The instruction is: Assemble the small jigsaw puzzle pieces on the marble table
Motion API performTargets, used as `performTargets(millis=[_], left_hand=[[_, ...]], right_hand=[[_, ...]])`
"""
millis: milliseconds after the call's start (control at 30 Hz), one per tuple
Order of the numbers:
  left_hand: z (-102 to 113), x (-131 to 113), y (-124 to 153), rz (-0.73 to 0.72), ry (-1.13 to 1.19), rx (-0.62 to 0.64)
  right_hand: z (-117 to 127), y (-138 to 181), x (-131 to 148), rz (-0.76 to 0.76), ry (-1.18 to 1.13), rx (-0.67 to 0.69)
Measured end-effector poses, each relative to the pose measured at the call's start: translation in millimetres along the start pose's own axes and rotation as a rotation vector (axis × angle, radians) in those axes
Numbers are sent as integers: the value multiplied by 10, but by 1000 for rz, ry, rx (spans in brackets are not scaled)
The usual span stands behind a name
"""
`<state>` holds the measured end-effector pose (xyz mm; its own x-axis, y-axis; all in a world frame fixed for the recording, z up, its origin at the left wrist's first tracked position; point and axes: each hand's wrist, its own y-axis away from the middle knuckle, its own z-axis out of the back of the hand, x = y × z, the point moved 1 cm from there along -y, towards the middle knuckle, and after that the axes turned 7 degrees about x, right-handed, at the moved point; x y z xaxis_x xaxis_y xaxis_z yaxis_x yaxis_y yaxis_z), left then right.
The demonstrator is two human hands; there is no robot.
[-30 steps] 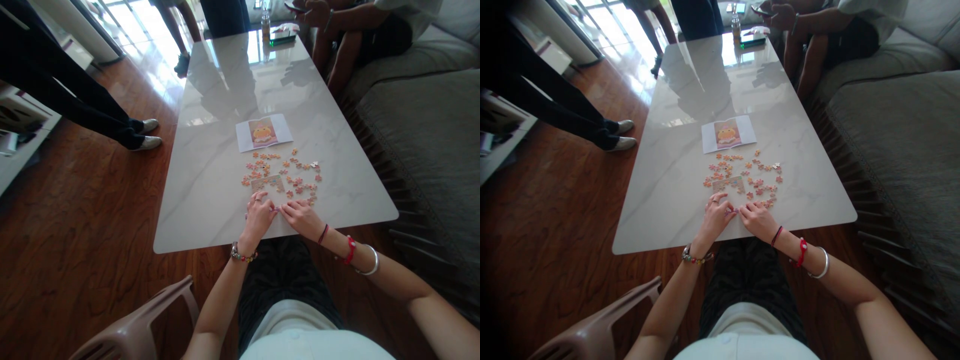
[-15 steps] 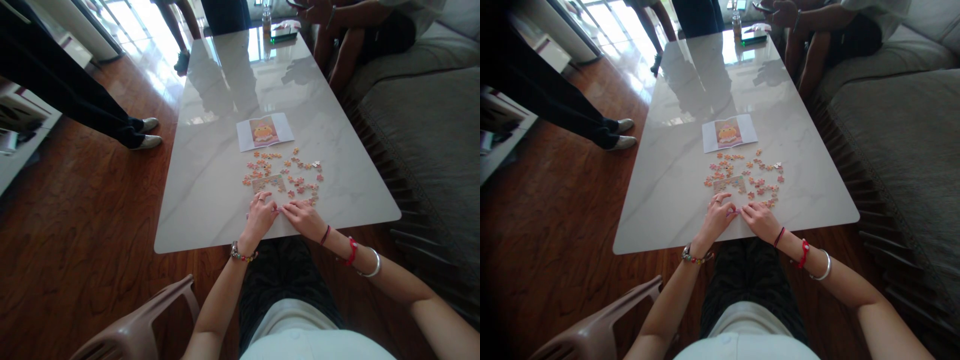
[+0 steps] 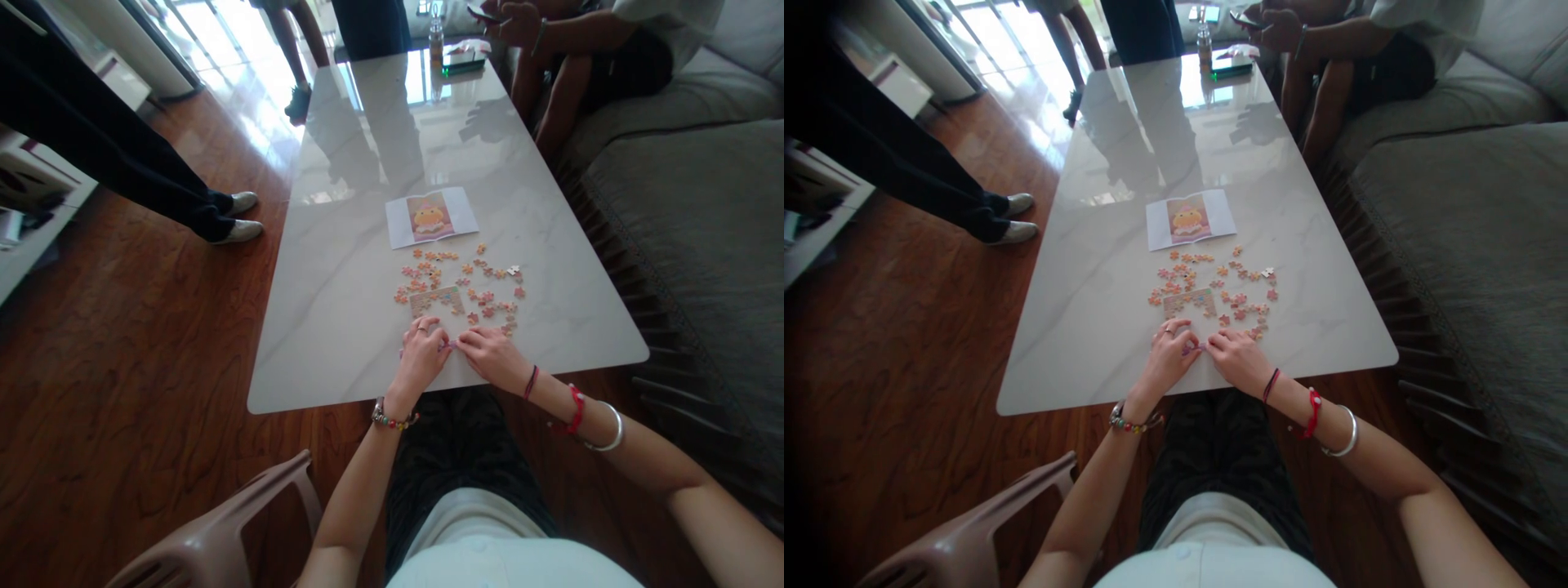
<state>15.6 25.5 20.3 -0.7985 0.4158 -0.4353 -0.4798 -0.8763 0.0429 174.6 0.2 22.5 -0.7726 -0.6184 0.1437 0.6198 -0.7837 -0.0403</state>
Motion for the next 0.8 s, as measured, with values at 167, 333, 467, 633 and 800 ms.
performTargets(millis=[167,333,467,633,800], left_hand=[[11,-6,9,7,6,-2],[17,-10,-7,8,-1,7],[30,-40,-26,20,-14,23],[42,-65,-34,28,-13,28],[34,-62,-55,52,-9,24]], right_hand=[[-64,44,-68,-1,-100,-102],[-127,66,-43,-23,-128,-129],[-138,61,-44,-51,-177,-166],[-148,81,-56,-48,-178,-177],[-99,60,-15,-13,-39,-120]])
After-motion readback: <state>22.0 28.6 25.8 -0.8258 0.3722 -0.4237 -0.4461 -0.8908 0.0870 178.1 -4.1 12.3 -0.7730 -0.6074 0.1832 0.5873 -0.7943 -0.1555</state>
